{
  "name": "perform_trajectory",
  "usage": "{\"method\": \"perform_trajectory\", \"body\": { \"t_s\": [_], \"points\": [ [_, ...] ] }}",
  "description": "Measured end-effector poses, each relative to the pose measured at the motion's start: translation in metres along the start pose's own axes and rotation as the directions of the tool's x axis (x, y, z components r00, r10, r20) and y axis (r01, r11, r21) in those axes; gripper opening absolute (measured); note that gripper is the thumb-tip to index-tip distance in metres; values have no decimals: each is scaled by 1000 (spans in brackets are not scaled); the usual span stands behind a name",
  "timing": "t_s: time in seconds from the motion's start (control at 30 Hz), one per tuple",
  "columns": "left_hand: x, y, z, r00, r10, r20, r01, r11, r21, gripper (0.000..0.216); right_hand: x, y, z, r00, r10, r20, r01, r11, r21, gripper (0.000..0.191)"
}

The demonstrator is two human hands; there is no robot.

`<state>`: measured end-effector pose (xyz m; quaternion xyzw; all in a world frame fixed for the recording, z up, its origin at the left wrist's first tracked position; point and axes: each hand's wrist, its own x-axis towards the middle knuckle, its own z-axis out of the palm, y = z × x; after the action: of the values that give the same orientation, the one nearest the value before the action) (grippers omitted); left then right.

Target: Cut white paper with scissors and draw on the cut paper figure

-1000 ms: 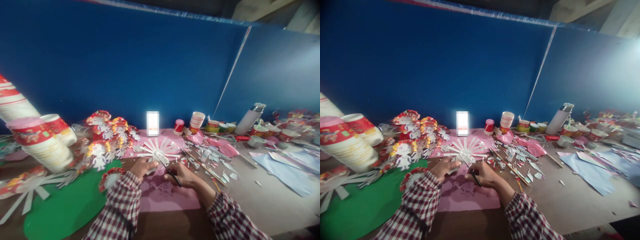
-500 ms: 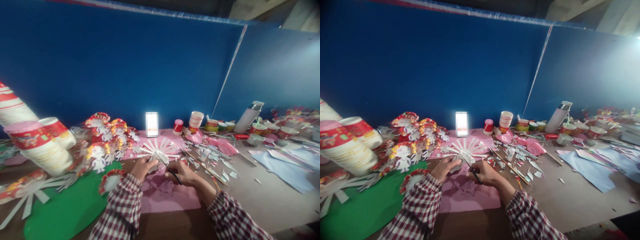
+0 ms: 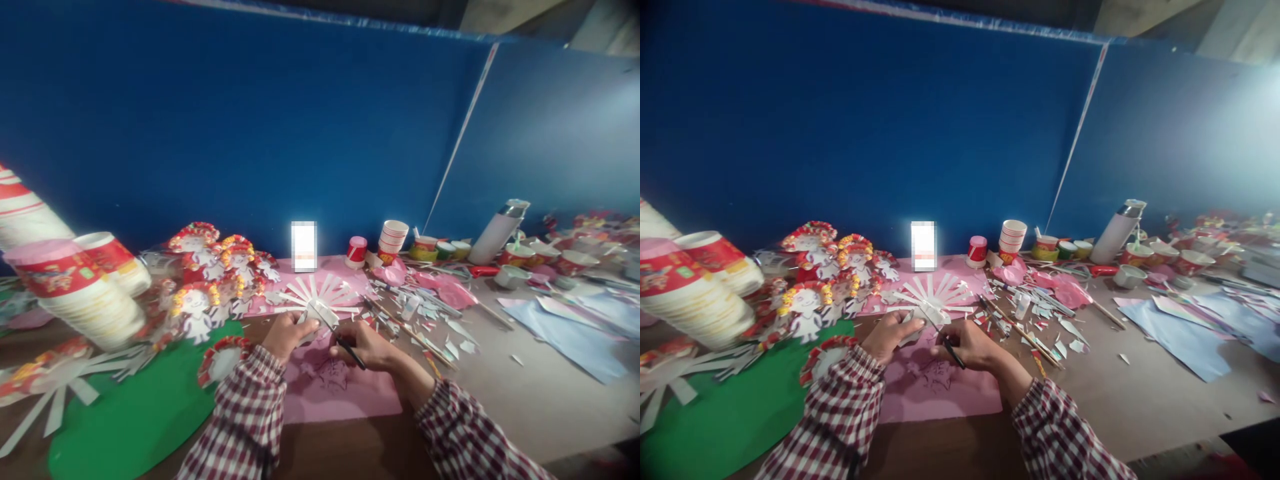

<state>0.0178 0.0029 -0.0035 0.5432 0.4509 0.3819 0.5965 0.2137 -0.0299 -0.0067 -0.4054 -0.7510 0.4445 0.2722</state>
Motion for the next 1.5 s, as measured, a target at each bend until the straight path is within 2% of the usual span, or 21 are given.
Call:
{"method": "perform_trajectory", "body": {
  "t_s": [0.37, 0.53, 0.7, 0.93, 1.1, 1.27, 1.5],
  "points": [
    [1, -1, -1, 1000, -19, -15, 20, 999, 39, 26, 0, 0, 1, 999, -10, -33, 10, 1000, -14, 38],
    [1, 0, -1, 1000, -28, -7, 28, 1000, 2, 24, 1, 2, 2, 999, -13, -45, 13, 1000, -4, 36],
    [-1, 3, 5, 997, -27, -73, 28, 1000, 11, 26, 1, -2, 0, 998, -20, -56, 20, 1000, -2, 34],
    [-3, 8, 15, 994, -36, -106, 27, 996, -84, 23, 0, -4, -1, 999, 30, -45, -27, 997, 66, 36],
    [-2, 6, 11, 991, -21, -135, 22, 1000, 6, 19, 0, -2, 0, 999, 37, -26, -33, 992, 122, 36],
    [0, 4, 7, 993, 8, -118, 4, 995, 103, 22, 0, -3, -1, 999, 37, 31, -43, 970, 241, 36],
    [-2, 4, 11, 997, 42, -68, -37, 996, 75, 22, 3, -4, 1, 999, 20, 47, -33, 951, 308, 40]
  ]
}}
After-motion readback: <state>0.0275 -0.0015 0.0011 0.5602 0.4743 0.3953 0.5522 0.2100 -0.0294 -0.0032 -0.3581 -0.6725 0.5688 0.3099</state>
